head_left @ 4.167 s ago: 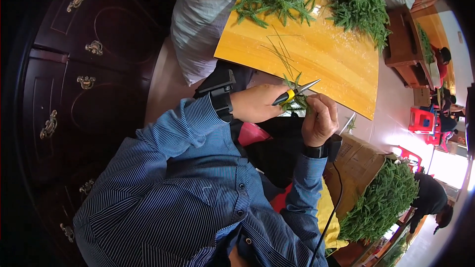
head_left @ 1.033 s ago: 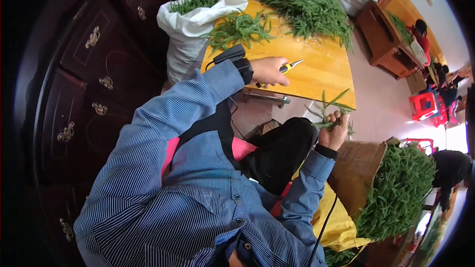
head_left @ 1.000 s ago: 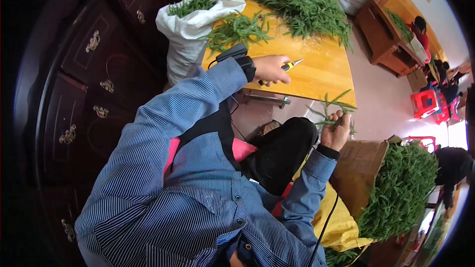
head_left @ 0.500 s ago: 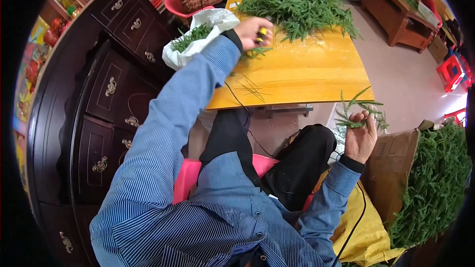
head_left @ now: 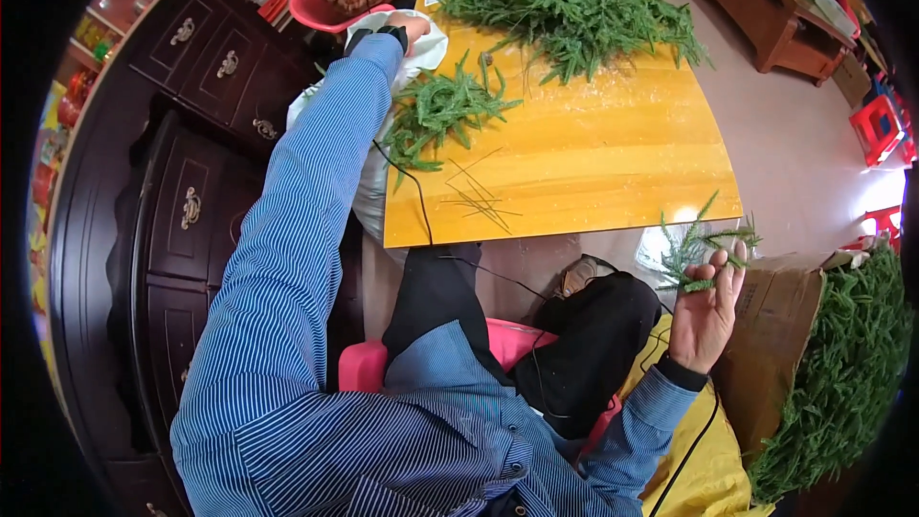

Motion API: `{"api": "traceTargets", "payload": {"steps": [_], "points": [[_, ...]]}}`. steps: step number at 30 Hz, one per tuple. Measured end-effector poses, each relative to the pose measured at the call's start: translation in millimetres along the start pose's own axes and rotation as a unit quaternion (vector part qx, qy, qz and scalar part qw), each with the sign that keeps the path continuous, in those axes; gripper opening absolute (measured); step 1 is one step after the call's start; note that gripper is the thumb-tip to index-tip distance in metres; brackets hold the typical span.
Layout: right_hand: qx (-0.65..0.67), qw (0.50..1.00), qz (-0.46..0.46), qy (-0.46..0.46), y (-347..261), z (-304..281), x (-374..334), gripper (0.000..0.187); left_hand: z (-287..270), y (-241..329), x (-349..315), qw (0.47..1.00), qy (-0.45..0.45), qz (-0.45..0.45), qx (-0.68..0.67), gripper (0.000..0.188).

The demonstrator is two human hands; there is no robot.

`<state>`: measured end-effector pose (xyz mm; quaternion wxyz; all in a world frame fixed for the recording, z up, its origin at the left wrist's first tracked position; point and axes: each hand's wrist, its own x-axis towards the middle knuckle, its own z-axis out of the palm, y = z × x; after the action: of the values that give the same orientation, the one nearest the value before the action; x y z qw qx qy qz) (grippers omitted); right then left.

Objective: The person picks up plant stems from a table and a white bag, trims small branches from them using shears, and places the trimmed pieces into a plastic container.

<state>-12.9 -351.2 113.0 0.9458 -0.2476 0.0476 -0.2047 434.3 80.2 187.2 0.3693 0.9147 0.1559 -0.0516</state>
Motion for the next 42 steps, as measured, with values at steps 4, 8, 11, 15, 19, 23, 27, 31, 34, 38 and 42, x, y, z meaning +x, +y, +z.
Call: {"api": "traceTargets", "payload": {"steps": [4, 8, 11, 15, 19, 23, 27, 31, 34, 38, 42], "points": [[-0.021, 1.000, 0.015, 0.000, 5, 8, -1, 0.045, 5, -26, 53, 0.996, 0.061, 0.018, 0.070, 0.051], [-0.056, 0.997, 0.016, 0.042, 8, 18, -2, 0.048, 29, -24, 56, 0.982, 0.054, 0.064, 0.170, 0.062], [-0.089, 0.991, 0.012, 0.095, 6, 21, -6, 0.051, 54, -8, 23, 0.951, 0.056, 0.106, 0.286, 0.069], [-0.071, 0.996, 0.038, 0.040, 11, 22, -3, 0.052, 14, -17, 24, 0.947, -0.016, 0.116, 0.299, 0.071], [-0.063, 0.997, 0.040, 0.018, 13, 27, -3, 0.050, 2, -43, -48, 0.925, 0.019, 0.372, -0.077, 0.054], [-0.026, 0.998, 0.058, -0.025, 5, 15, -4, 0.044, -4, -48, -246, 0.920, -0.092, 0.367, -0.099, 0.040], [-0.026, 0.993, 0.069, -0.089, 17, 12, -1, 0.042, 18, -105, -320, 0.929, -0.154, 0.323, -0.093, 0.046], [-0.044, 0.990, 0.065, -0.115, 27, 21, -3, 0.041, 6, -132, -300, 0.957, -0.028, 0.289, -0.026, 0.058], [-0.088, 0.990, -0.005, -0.109, 32, 32, -6, 0.038, -5, -122, -280, 0.924, 0.091, 0.359, 0.093, 0.071], [-0.197, 0.975, -0.036, -0.095, 34, 28, -7, 0.036, 7, -89, -255, 0.845, 0.089, 0.424, 0.313, 0.087], [-0.209, 0.974, -0.012, -0.083, 37, 29, -8, 0.034, 21, -96, -186, 0.843, 0.001, 0.413, 0.345, 0.094]]}}
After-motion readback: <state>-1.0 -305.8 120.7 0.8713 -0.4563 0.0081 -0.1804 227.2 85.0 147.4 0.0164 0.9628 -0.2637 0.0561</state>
